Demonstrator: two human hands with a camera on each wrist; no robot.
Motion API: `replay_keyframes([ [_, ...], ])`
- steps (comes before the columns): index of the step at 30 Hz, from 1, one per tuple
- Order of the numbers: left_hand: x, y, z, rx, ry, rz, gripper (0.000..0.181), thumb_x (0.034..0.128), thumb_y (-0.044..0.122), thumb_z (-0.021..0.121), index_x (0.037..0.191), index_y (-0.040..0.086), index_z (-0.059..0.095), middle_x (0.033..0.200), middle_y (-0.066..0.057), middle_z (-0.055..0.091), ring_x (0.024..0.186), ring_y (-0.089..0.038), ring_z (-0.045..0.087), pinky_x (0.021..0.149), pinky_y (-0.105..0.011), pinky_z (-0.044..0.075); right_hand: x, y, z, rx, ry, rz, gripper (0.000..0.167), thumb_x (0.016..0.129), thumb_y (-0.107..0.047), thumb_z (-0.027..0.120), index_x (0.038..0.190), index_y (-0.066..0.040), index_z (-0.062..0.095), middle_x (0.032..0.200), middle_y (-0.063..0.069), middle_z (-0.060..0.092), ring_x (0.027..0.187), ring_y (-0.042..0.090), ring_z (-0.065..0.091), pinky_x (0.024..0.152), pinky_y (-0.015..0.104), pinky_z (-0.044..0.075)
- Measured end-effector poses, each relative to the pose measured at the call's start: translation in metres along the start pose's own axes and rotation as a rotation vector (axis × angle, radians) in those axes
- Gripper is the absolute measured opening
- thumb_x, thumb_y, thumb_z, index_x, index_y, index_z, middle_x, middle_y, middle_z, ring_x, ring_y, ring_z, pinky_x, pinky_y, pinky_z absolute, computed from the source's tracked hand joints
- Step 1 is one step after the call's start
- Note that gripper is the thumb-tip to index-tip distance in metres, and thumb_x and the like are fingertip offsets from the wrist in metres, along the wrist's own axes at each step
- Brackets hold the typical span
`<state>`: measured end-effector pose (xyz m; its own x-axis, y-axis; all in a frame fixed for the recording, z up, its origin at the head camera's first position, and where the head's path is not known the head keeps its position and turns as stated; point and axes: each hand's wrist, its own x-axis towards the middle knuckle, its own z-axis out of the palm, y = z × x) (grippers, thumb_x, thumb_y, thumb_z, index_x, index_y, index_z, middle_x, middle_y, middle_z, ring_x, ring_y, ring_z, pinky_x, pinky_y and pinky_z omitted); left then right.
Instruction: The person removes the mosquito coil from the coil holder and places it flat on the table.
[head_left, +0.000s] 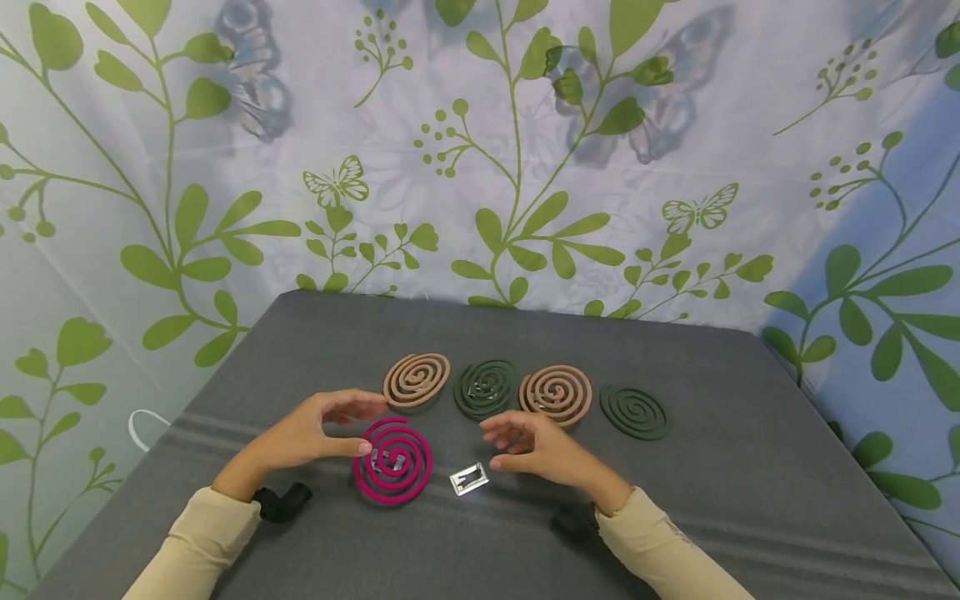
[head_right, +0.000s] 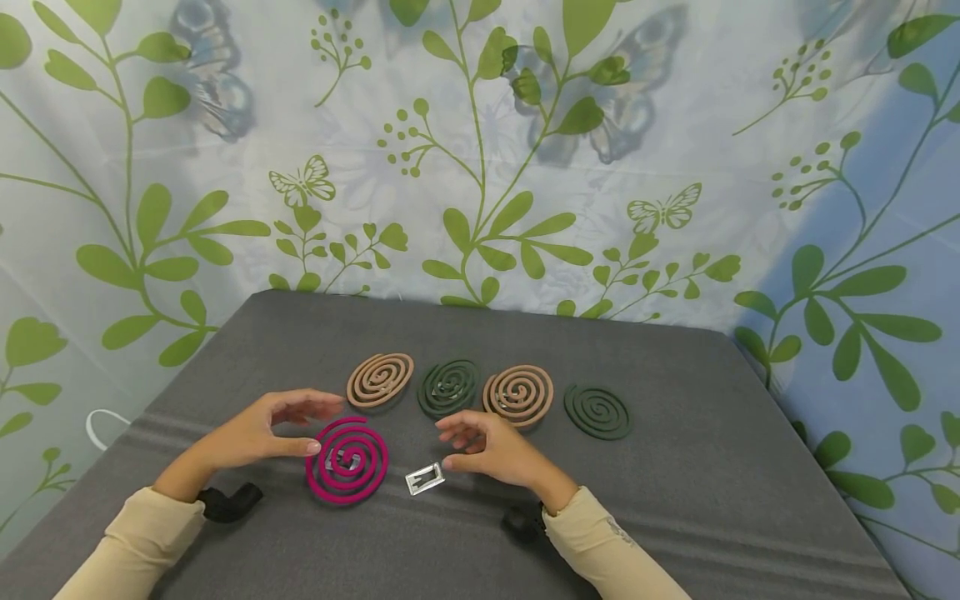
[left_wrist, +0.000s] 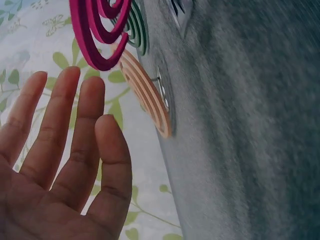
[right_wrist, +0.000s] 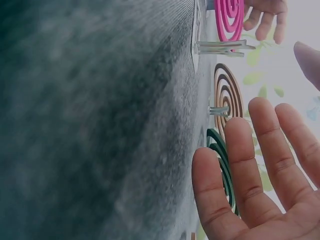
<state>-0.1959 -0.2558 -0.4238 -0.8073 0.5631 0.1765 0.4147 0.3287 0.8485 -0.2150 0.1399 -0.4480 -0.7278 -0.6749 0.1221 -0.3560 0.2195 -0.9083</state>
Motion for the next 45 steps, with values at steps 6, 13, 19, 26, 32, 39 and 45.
replay_keyframes([
  [6, -0.004, -0.007, -0.005, -0.042, -0.044, -0.063, 0.061, 0.0963, 0.011, 0.082, 0.149, -0.009, 0.058, 0.145, -0.028, 0.064, 0.127, -0.025, 0.067, 0.099, -0.034, 0.055, 0.006, -0.002, 0.006, -0.008, -0.023, 0.021, 0.050, 0.098, -0.012, 0.082, 0.140, 0.009, 0.064, 0.127, 0.025, 0.072, 0.112, 0.039, 0.067, 0.094, 0.038, 0.059],
  [13, -0.008, -0.012, -0.009, -0.088, -0.115, -0.122, 0.070, 0.0958, 0.013, 0.083, 0.153, -0.011, 0.051, 0.147, -0.030, 0.061, 0.121, -0.031, 0.067, 0.094, -0.036, 0.055, 0.013, -0.006, 0.014, -0.065, -0.021, 0.056, 0.051, 0.094, -0.010, 0.084, 0.139, 0.006, 0.066, 0.125, 0.022, 0.073, 0.111, 0.035, 0.068, 0.092, 0.039, 0.057],
  [19, -0.009, -0.015, -0.010, -0.117, -0.153, -0.153, 0.076, 0.0920, 0.012, 0.087, 0.155, -0.010, 0.050, 0.140, -0.026, 0.065, 0.115, -0.030, 0.068, 0.094, -0.036, 0.055, 0.022, -0.007, 0.019, -0.139, -0.037, 0.084, 0.054, 0.094, -0.014, 0.086, 0.141, 0.004, 0.066, 0.125, 0.016, 0.074, 0.111, 0.029, 0.068, 0.089, 0.037, 0.054],
  [26, -0.009, -0.019, -0.010, -0.099, -0.188, -0.159, 0.077, 0.0909, 0.012, 0.089, 0.155, -0.008, 0.052, 0.132, -0.020, 0.068, 0.111, -0.026, 0.068, 0.093, -0.034, 0.054, 0.030, -0.009, 0.025, -0.159, -0.048, 0.079, 0.054, 0.094, -0.014, 0.086, 0.141, 0.003, 0.066, 0.124, 0.015, 0.074, 0.110, 0.028, 0.069, 0.087, 0.033, 0.055],
  [32, -0.009, -0.023, -0.008, -0.119, -0.196, -0.172, 0.076, 0.0921, 0.011, 0.088, 0.155, -0.009, 0.051, 0.125, -0.018, 0.071, 0.108, -0.021, 0.071, 0.092, -0.032, 0.055, 0.035, -0.010, 0.031, -0.164, -0.050, 0.085, 0.056, 0.091, -0.013, 0.088, 0.141, 0.003, 0.067, 0.123, 0.014, 0.075, 0.108, 0.024, 0.069, 0.087, 0.030, 0.056],
  [39, -0.008, -0.025, -0.008, -0.133, -0.204, -0.172, 0.074, 0.0914, 0.009, 0.088, 0.153, -0.012, 0.052, 0.118, -0.016, 0.074, 0.104, -0.017, 0.072, 0.090, -0.029, 0.055, 0.041, -0.015, 0.038, -0.169, -0.066, 0.101, 0.059, 0.089, -0.011, 0.090, 0.141, 0.003, 0.067, 0.121, 0.012, 0.075, 0.105, 0.018, 0.068, 0.094, 0.032, 0.056],
  [45, -0.007, -0.026, -0.007, -0.100, -0.207, -0.181, 0.074, 0.0905, 0.009, 0.089, 0.152, -0.012, 0.053, 0.115, -0.013, 0.076, 0.102, -0.015, 0.071, 0.089, -0.028, 0.055, 0.046, -0.021, 0.043, -0.200, -0.074, 0.115, 0.059, 0.089, -0.012, 0.091, 0.141, 0.001, 0.067, 0.119, 0.007, 0.076, 0.104, 0.017, 0.068, 0.092, 0.031, 0.056],
])
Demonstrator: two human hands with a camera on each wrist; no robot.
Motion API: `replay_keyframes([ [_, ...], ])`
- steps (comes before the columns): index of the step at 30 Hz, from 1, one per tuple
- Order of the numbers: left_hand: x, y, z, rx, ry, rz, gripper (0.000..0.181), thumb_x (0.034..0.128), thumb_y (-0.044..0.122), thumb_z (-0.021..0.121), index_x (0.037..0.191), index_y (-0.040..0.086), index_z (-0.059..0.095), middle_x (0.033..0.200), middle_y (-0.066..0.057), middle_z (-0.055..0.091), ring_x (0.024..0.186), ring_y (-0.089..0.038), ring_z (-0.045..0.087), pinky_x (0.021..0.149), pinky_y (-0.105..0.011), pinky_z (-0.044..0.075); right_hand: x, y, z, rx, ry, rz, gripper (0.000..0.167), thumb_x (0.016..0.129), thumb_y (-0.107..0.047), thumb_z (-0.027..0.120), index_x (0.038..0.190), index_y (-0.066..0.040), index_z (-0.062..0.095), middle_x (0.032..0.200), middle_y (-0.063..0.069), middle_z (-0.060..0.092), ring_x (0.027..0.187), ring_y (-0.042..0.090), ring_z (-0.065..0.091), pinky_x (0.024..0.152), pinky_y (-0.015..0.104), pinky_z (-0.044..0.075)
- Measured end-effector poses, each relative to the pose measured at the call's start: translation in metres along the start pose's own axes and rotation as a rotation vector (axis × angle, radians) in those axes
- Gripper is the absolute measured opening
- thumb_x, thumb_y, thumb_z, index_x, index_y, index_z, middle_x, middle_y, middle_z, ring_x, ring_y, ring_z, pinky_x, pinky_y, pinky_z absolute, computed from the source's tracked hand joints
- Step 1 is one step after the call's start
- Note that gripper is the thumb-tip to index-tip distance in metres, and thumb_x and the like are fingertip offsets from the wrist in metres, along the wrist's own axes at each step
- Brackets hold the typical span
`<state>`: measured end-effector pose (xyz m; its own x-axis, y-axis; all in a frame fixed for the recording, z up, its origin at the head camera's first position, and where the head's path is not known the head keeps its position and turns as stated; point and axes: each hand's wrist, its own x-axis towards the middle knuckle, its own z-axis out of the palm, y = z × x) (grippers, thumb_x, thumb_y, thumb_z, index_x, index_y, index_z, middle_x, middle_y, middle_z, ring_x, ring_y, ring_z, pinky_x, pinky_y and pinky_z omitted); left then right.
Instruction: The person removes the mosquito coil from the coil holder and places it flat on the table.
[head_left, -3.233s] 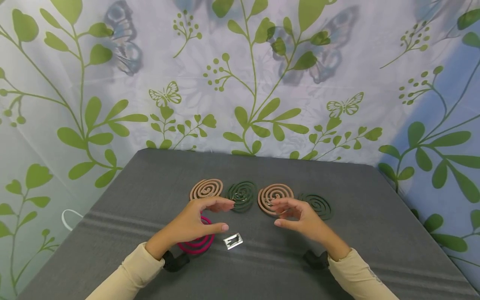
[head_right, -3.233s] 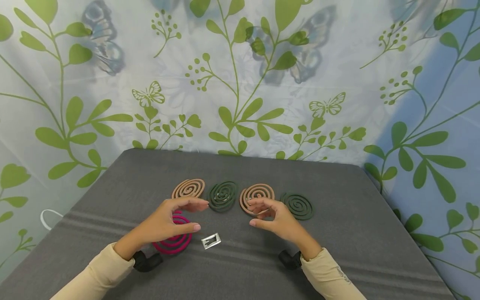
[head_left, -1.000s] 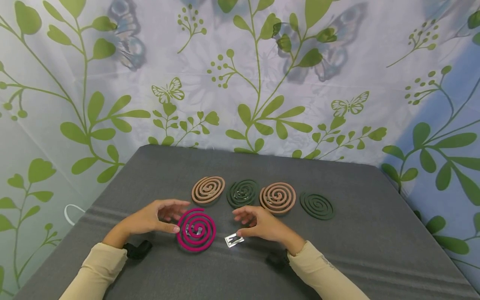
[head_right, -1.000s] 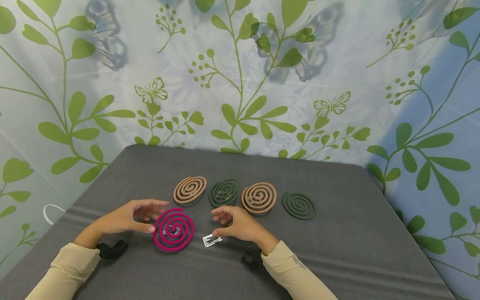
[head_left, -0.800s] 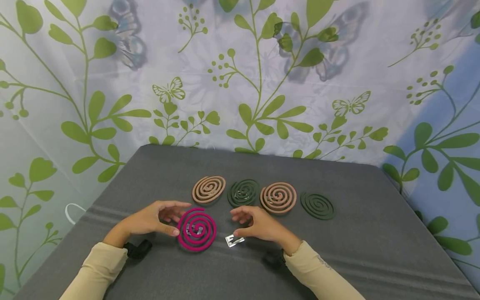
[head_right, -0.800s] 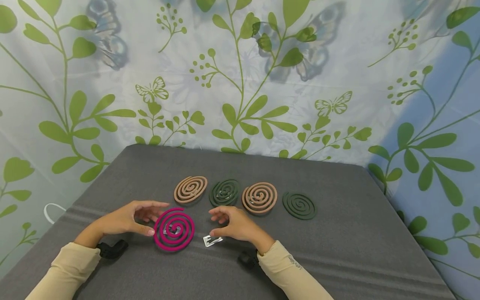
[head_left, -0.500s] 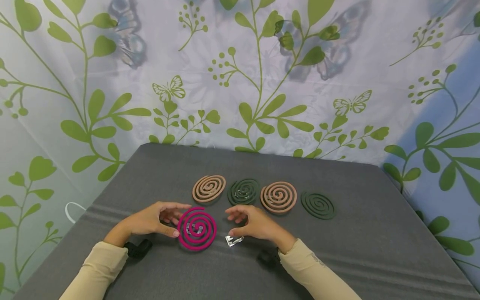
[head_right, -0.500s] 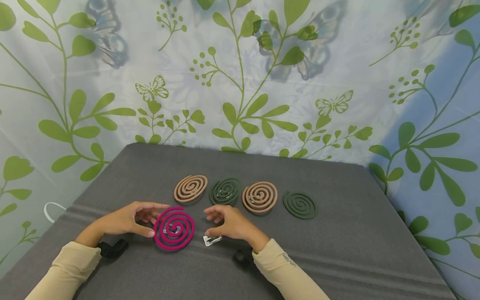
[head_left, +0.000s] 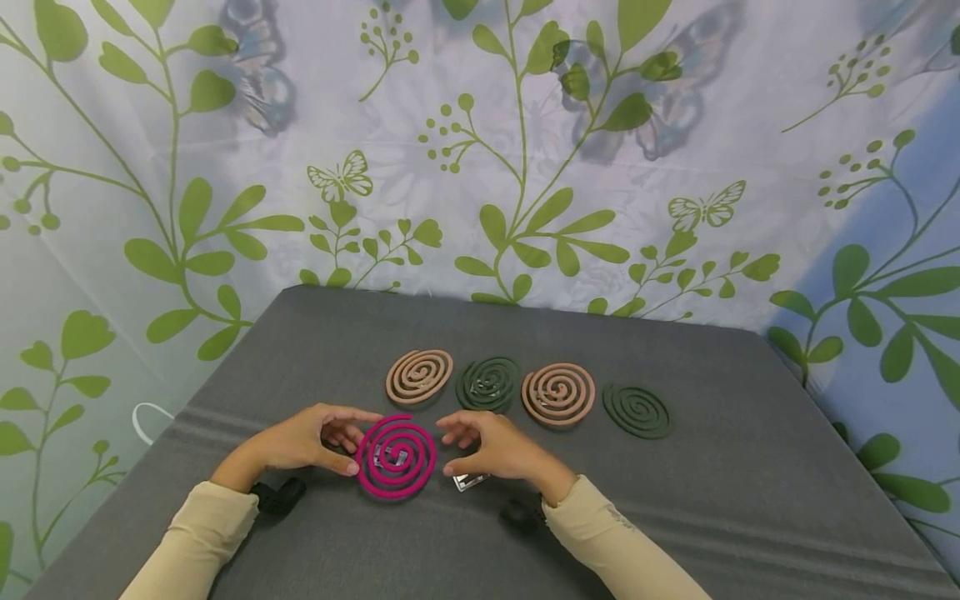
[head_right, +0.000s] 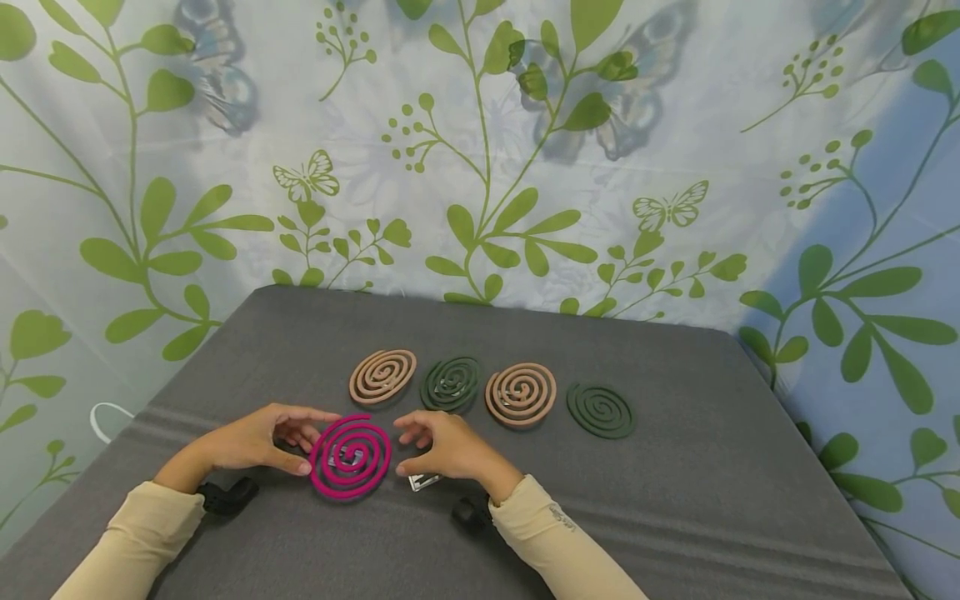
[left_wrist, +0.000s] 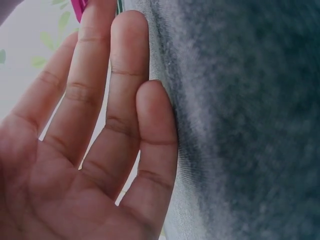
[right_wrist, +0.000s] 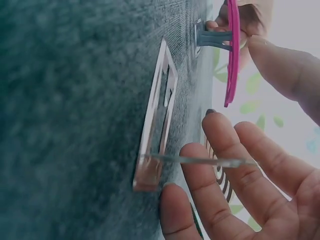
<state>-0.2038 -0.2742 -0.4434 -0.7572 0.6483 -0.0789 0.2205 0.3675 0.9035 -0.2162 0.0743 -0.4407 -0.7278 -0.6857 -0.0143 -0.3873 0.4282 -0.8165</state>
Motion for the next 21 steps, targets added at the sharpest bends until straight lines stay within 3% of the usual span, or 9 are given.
replay_keyframes([
  [10, 0.000, 0.000, 0.000, 0.014, 0.005, -0.027, 0.077, 0.0889, 0.011, 0.091, 0.152, -0.011, 0.054, 0.115, -0.011, 0.075, 0.103, -0.016, 0.070, 0.090, -0.028, 0.054, 0.010, -0.004, 0.009, -0.006, -0.009, 0.004, 0.057, 0.089, -0.011, 0.091, 0.140, 0.001, 0.069, 0.113, 0.006, 0.076, 0.099, 0.017, 0.069, 0.090, 0.031, 0.057],
  [13, 0.000, -0.008, -0.002, 0.020, -0.003, -0.005, 0.078, 0.0884, 0.017, 0.092, 0.152, -0.009, 0.055, 0.115, -0.008, 0.075, 0.103, -0.019, 0.070, 0.090, -0.030, 0.055, 0.012, -0.005, 0.011, -0.002, -0.001, 0.002, 0.055, 0.087, -0.009, 0.091, 0.137, 0.001, 0.070, 0.110, 0.005, 0.076, 0.096, 0.016, 0.069, 0.088, 0.029, 0.057],
  [17, 0.004, -0.034, -0.007, 0.040, -0.015, 0.039, 0.076, 0.0888, 0.023, 0.093, 0.154, 0.004, 0.059, 0.115, -0.001, 0.076, 0.104, -0.017, 0.071, 0.089, -0.030, 0.055, 0.014, -0.006, 0.012, -0.004, 0.011, 0.023, 0.053, 0.087, -0.009, 0.092, 0.135, -0.001, 0.072, 0.107, 0.002, 0.075, 0.094, 0.013, 0.067, 0.086, 0.027, 0.056],
  [19, 0.004, -0.036, -0.007, 0.043, -0.016, 0.044, 0.076, 0.0885, 0.023, 0.093, 0.154, 0.005, 0.060, 0.115, 0.000, 0.076, 0.104, -0.017, 0.071, 0.089, -0.030, 0.055, 0.014, -0.006, 0.013, 0.001, 0.014, 0.031, 0.052, 0.087, -0.009, 0.092, 0.135, -0.001, 0.073, 0.106, 0.001, 0.074, 0.093, 0.013, 0.067, 0.085, 0.027, 0.056],
  [21, 0.003, -0.029, -0.006, 0.033, -0.013, 0.033, 0.077, 0.0878, 0.022, 0.094, 0.154, 0.002, 0.059, 0.115, -0.002, 0.076, 0.104, -0.017, 0.071, 0.088, -0.029, 0.055, 0.014, -0.007, 0.013, 0.010, 0.016, 0.034, 0.052, 0.086, -0.008, 0.092, 0.134, 0.000, 0.073, 0.105, 0.001, 0.074, 0.092, 0.012, 0.067, 0.085, 0.026, 0.056],
])
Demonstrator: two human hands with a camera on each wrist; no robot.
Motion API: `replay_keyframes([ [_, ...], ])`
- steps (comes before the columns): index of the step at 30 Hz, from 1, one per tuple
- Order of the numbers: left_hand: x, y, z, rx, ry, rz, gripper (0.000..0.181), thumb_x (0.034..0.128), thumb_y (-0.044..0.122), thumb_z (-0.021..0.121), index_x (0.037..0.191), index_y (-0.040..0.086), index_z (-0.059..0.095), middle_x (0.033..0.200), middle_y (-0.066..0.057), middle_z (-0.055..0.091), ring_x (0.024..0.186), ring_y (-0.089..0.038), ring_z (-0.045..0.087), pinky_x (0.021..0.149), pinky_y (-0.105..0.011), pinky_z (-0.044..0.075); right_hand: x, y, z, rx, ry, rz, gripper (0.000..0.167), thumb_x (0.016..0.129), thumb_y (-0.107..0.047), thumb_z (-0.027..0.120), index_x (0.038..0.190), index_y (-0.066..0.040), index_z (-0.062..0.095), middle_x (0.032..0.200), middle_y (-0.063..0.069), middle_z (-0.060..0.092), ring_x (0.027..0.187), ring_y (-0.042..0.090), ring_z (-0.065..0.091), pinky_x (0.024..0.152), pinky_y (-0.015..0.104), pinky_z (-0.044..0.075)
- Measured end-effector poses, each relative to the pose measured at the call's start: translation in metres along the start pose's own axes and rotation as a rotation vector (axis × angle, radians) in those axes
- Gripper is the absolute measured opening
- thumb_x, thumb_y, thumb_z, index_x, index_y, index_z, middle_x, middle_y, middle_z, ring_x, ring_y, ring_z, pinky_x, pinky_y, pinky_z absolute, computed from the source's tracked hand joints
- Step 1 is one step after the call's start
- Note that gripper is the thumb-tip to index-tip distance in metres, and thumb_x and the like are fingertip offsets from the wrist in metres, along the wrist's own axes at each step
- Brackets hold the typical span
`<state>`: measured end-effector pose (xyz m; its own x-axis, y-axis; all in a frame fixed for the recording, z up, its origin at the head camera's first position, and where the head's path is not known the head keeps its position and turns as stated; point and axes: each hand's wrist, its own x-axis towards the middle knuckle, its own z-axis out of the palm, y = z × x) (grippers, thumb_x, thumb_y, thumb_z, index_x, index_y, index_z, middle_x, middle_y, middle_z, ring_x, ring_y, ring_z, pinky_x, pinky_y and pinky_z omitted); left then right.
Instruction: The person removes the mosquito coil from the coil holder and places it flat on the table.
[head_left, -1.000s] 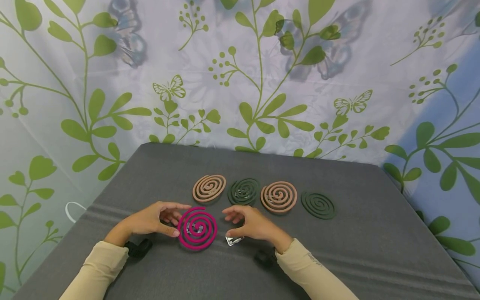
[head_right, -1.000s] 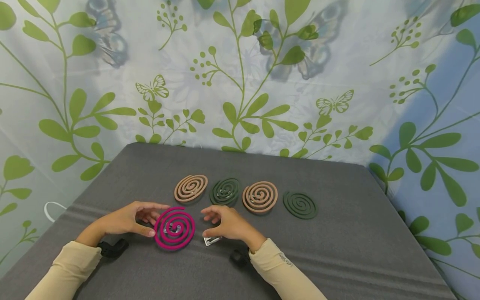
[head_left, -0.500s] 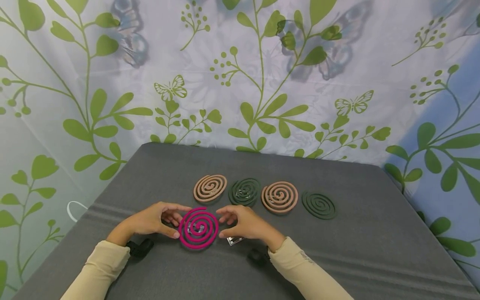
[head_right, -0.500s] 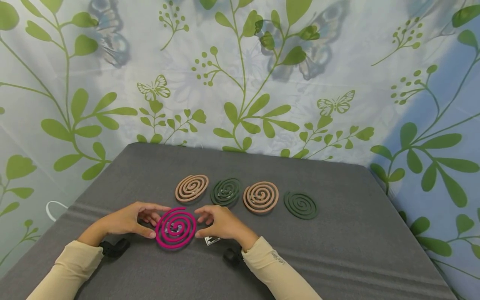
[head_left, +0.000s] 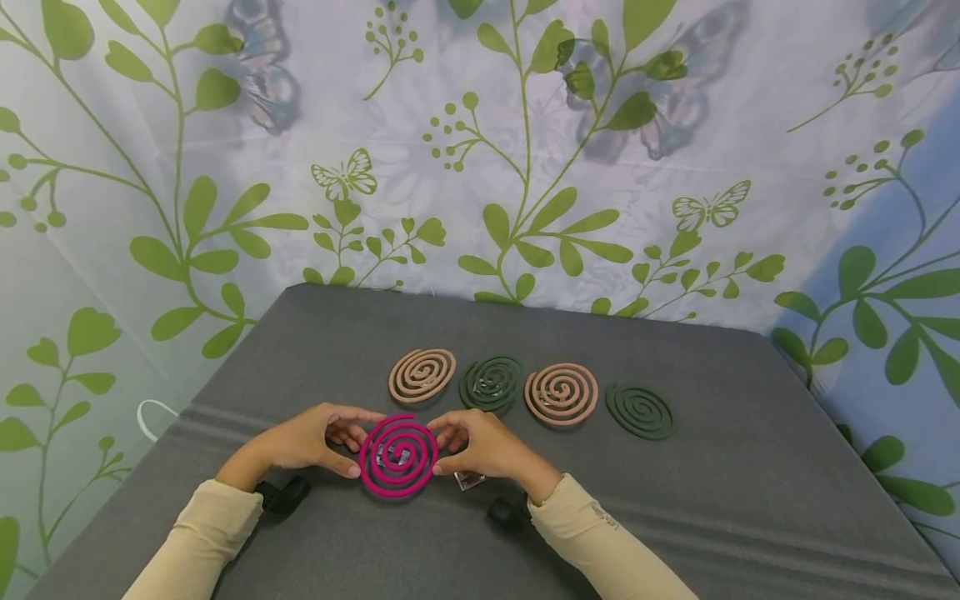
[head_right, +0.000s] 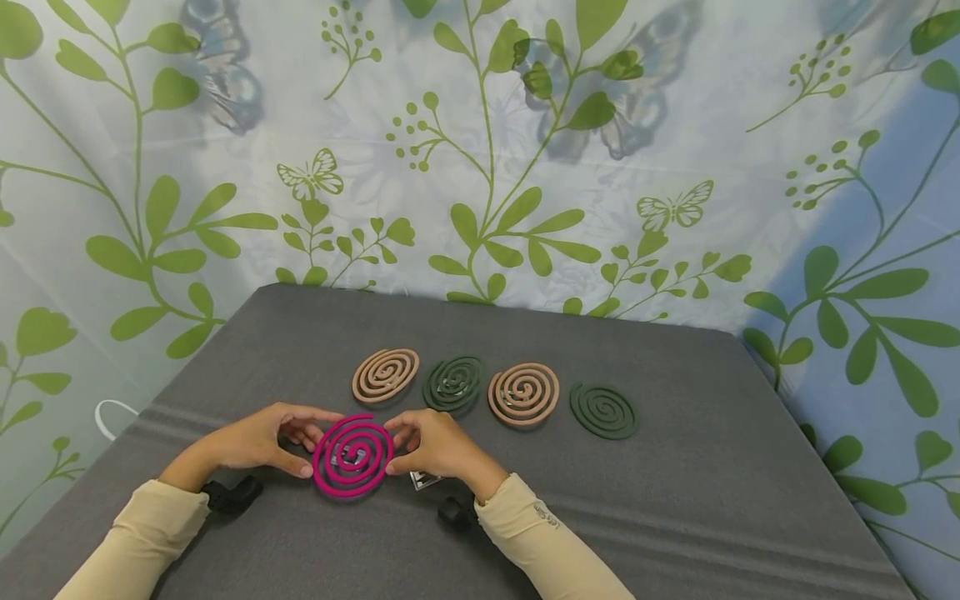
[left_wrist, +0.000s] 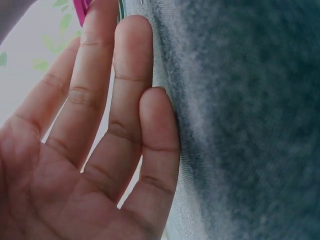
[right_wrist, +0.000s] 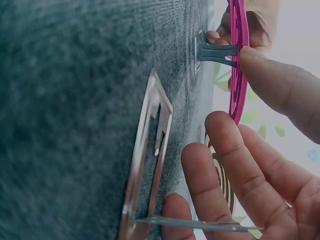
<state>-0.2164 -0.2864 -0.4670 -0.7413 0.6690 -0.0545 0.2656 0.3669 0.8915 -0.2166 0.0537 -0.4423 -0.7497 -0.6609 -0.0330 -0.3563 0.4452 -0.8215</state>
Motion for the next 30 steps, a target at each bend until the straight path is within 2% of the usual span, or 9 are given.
replay_keyframes([
  [3, -0.002, 0.022, 0.003, -0.015, 0.015, -0.030, 0.080, 0.0866, 0.018, 0.094, 0.151, -0.008, 0.056, 0.114, -0.008, 0.076, 0.102, -0.018, 0.071, 0.089, -0.029, 0.055, -0.001, -0.001, 0.000, 0.015, 0.006, -0.004, 0.051, 0.085, -0.007, 0.092, 0.133, 0.000, 0.074, 0.104, 0.002, 0.075, 0.092, 0.013, 0.068, 0.084, 0.026, 0.057],
  [6, -0.002, 0.031, 0.005, -0.018, 0.029, -0.044, 0.078, 0.0866, 0.010, 0.093, 0.151, -0.012, 0.054, 0.113, -0.012, 0.076, 0.100, -0.015, 0.071, 0.087, -0.027, 0.055, -0.001, -0.001, 0.000, 0.022, 0.014, -0.013, 0.051, 0.085, -0.007, 0.093, 0.132, 0.000, 0.074, 0.103, 0.001, 0.075, 0.091, 0.013, 0.068, 0.083, 0.027, 0.057],
  [14, -0.003, 0.032, 0.006, -0.073, 0.032, -0.015, 0.077, 0.0886, 0.005, 0.089, 0.151, -0.016, 0.050, 0.111, -0.014, 0.074, 0.093, -0.014, 0.070, 0.073, -0.024, 0.049, -0.001, 0.001, -0.002, 0.071, 0.012, -0.040, 0.050, 0.087, -0.007, 0.091, 0.134, -0.001, 0.074, 0.105, 0.000, 0.073, 0.088, 0.005, 0.065, 0.081, 0.025, 0.057],
  [22, -0.002, 0.033, 0.007, -0.107, 0.048, 0.008, 0.077, 0.0913, 0.005, 0.087, 0.154, -0.015, 0.047, 0.111, -0.017, 0.073, 0.094, -0.015, 0.071, 0.072, -0.024, 0.049, -0.003, 0.003, -0.013, 0.174, -0.006, -0.088, 0.050, 0.090, -0.002, 0.088, 0.137, 0.003, 0.071, 0.109, 0.005, 0.073, 0.090, 0.007, 0.066, 0.081, 0.025, 0.057],
  [30, 0.001, 0.035, 0.009, -0.156, 0.050, 0.088, 0.074, 0.0951, 0.003, 0.083, 0.155, -0.016, 0.043, 0.106, -0.008, 0.076, 0.091, -0.013, 0.072, 0.071, -0.025, 0.053, -0.003, 0.008, -0.019, 0.272, -0.009, -0.173, 0.051, 0.093, 0.002, 0.082, 0.140, 0.010, 0.065, 0.102, 0.008, 0.073, 0.089, 0.008, 0.066, 0.083, 0.027, 0.058],
])
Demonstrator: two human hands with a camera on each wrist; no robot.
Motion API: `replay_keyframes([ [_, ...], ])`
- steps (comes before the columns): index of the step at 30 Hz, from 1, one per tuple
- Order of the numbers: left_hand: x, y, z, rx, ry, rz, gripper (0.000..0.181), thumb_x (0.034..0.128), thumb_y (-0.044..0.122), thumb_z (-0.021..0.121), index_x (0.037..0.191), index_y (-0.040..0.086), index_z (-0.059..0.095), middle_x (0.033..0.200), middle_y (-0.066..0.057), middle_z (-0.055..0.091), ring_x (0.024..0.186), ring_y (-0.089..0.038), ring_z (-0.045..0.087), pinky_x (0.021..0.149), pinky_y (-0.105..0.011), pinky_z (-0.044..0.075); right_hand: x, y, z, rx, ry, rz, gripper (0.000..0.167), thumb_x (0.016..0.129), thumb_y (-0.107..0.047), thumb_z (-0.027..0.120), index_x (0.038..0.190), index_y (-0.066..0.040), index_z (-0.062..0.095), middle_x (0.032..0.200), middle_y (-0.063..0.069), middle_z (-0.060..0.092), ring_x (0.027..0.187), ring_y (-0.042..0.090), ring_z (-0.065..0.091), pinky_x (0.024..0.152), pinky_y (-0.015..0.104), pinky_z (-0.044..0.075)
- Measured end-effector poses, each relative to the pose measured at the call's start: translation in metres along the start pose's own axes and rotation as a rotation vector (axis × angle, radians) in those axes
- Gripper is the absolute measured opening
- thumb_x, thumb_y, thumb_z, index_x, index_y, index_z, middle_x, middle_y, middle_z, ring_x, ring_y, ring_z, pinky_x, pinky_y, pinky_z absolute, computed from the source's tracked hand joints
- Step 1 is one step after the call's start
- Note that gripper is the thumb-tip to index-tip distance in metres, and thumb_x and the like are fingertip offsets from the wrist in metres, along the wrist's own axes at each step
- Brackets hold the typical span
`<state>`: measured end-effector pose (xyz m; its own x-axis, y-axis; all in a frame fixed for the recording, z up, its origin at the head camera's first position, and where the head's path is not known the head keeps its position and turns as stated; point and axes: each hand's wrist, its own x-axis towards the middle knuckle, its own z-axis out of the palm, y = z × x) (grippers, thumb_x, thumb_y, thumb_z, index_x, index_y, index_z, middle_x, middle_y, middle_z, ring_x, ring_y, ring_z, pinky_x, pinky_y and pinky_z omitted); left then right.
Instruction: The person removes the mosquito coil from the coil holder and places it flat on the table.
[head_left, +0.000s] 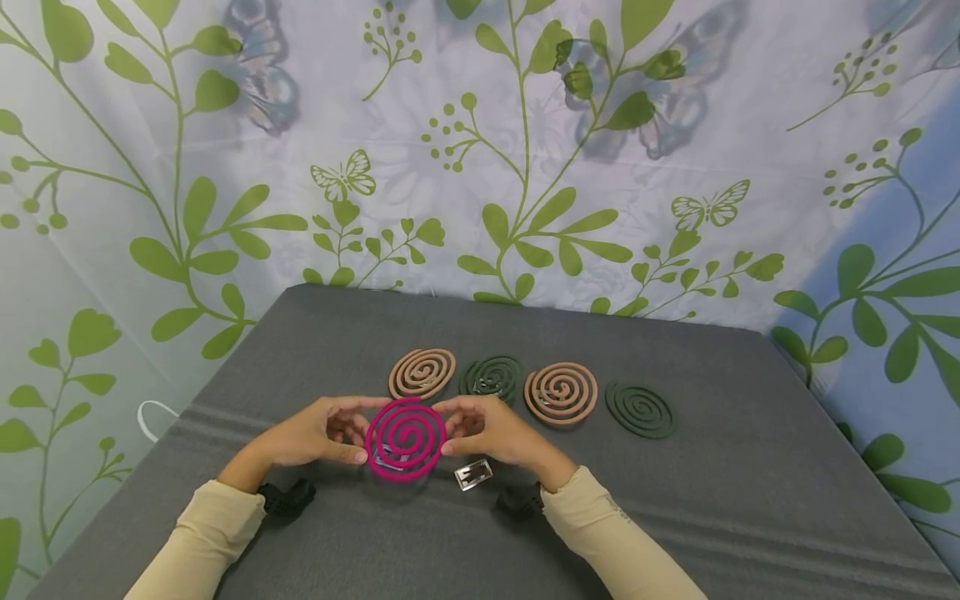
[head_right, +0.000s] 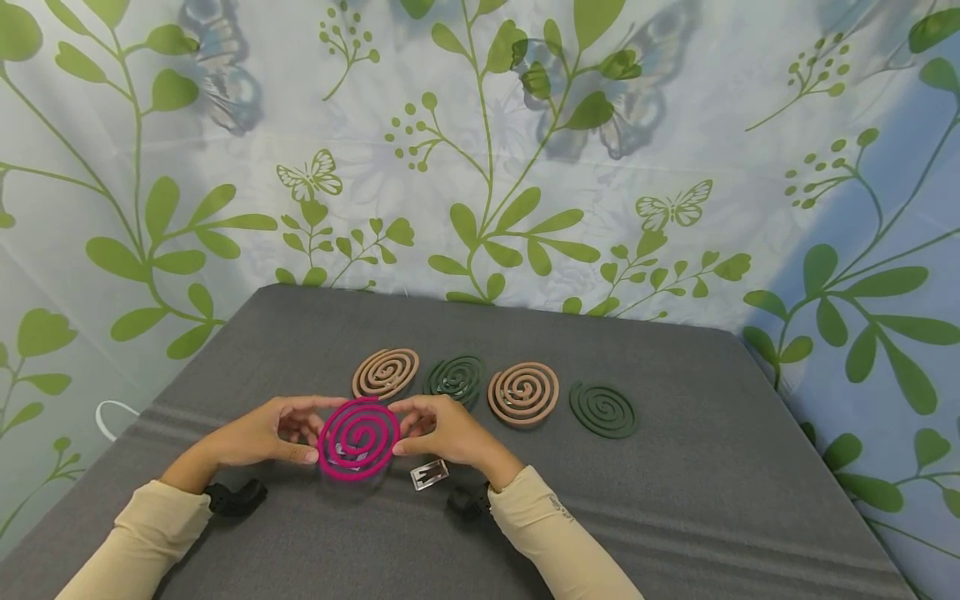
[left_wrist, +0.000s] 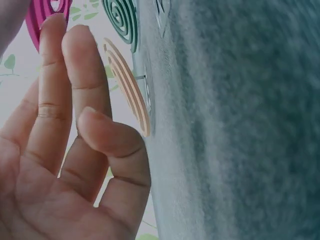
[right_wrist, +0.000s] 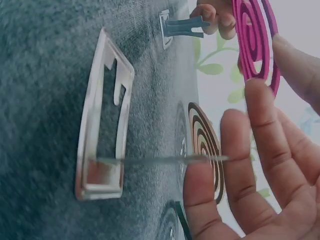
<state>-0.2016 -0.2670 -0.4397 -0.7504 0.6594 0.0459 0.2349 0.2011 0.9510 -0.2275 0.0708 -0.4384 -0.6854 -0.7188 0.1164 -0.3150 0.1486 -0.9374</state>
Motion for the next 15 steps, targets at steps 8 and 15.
replay_keyframes([
  [8, 0.006, 0.000, 0.005, -0.017, 0.006, 0.059, 0.074, 0.0978, 0.000, 0.078, 0.158, -0.017, 0.038, 0.103, -0.011, 0.078, 0.085, -0.009, 0.071, 0.070, -0.025, 0.057, -0.004, 0.003, -0.005, 0.075, 0.003, -0.047, 0.054, 0.099, 0.002, 0.075, 0.148, 0.012, 0.056, 0.101, 0.005, 0.074, 0.089, 0.009, 0.068, 0.084, 0.027, 0.058],
  [15, 0.013, 0.002, 0.012, 0.006, 0.048, 0.075, 0.075, 0.0984, 0.000, 0.078, 0.160, -0.015, 0.037, 0.102, -0.005, 0.077, 0.083, -0.010, 0.072, 0.071, -0.027, 0.059, -0.012, 0.003, -0.008, 0.130, 0.054, -0.033, 0.056, 0.103, -0.004, 0.073, 0.154, 0.011, 0.052, 0.102, 0.000, 0.073, 0.091, 0.009, 0.066, 0.081, 0.024, 0.054],
])
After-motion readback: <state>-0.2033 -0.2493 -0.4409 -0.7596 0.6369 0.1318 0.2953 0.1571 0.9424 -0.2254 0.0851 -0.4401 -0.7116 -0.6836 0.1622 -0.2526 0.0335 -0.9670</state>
